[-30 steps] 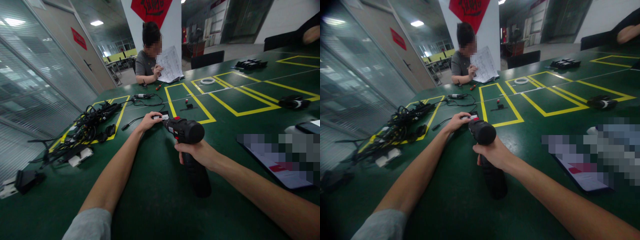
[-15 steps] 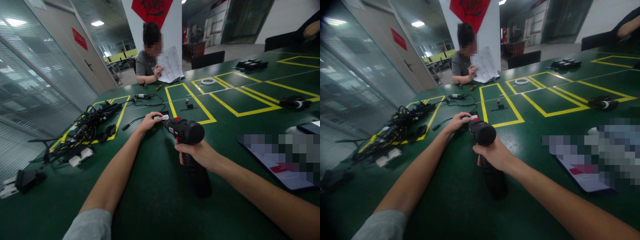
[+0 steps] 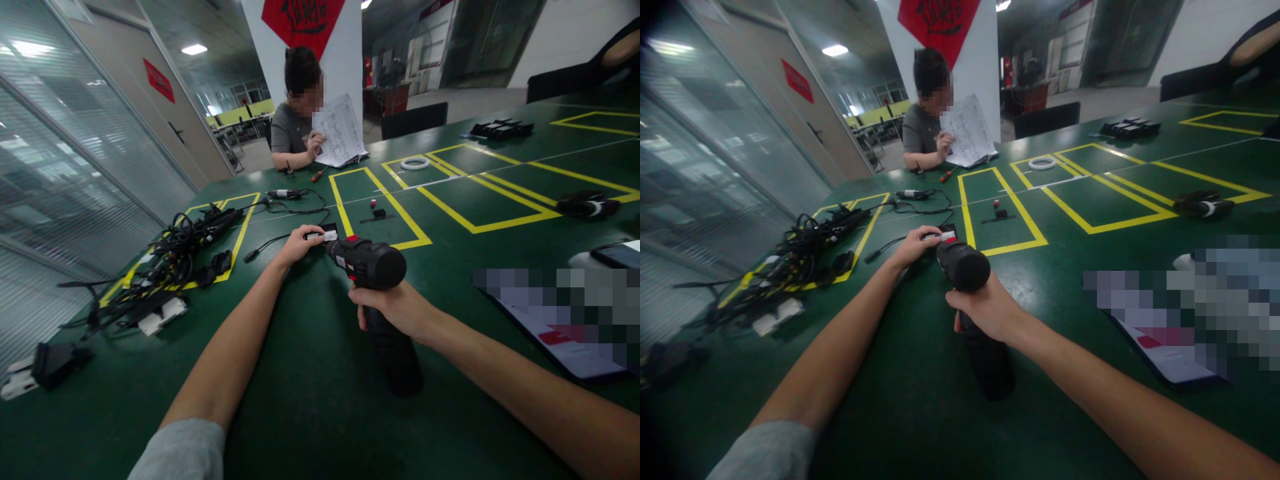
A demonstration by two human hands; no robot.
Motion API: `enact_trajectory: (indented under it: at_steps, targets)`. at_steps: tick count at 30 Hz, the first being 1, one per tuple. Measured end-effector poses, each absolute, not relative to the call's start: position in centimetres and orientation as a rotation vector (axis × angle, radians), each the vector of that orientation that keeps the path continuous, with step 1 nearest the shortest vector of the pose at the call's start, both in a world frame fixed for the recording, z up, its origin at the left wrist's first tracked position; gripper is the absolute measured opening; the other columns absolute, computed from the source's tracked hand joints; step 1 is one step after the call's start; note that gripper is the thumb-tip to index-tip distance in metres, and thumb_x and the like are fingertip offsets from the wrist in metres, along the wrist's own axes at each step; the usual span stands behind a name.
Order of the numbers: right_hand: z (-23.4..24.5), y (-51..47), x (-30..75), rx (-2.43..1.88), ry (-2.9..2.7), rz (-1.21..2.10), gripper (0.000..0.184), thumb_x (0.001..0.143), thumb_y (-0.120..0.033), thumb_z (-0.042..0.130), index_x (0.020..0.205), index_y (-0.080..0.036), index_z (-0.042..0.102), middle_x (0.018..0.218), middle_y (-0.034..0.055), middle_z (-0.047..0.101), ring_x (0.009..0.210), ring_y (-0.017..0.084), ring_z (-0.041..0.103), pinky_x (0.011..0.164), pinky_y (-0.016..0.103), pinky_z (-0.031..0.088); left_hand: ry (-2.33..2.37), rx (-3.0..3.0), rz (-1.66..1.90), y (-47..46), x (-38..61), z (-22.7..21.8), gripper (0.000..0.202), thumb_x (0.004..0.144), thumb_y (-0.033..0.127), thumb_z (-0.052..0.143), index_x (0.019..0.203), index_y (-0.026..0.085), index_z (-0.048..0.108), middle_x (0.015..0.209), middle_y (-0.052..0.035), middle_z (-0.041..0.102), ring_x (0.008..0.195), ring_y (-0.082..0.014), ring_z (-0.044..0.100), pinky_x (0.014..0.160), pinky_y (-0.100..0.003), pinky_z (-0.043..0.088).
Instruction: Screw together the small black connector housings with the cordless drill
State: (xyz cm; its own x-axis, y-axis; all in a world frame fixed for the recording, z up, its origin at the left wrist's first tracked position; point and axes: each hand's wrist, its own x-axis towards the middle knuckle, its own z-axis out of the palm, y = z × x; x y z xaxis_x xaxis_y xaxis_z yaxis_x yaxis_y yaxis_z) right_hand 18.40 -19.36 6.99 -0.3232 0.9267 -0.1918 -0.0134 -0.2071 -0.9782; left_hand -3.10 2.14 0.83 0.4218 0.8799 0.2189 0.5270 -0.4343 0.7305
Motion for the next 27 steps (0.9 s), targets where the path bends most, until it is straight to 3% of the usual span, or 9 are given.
enact_trajectory:
  at_steps: [14, 27]
  targets:
    - [7.04, -19.39, 18.27, -1.152, -1.309, 1.596, 0.004, 0.072, -0.020, 0.062, 0.071, -0.019, 0.058, 0.047, 0.0012, 0.061, 0.044, 0.016, 0.058, 0.051, 0.029, 0.044, 1.202, 2.096, 0.818, 2.37, -3.13, 0.47, 0.036, 0.077, 0.043, 0.063, 0.103, 0.020, 0.071, 0.112, -0.0067, 0.067, 0.109, -0.0255, 0.057, 0.104, -0.040, 0.040]
    - [6.67, -19.48, 18.38, -1.126, -1.277, 1.617, 0.006, 0.073, -0.020, 0.063, 0.076, -0.018, 0.058, 0.048, 0.0000, 0.062, 0.045, 0.016, 0.058, 0.052, 0.029, 0.044, 1.175, 2.087, 0.823, 2.67, -3.18, 0.13, 0.035, 0.078, 0.042, 0.063, 0.104, 0.020, 0.071, 0.113, -0.0062, 0.068, 0.108, -0.0250, 0.059, 0.103, -0.040, 0.042]
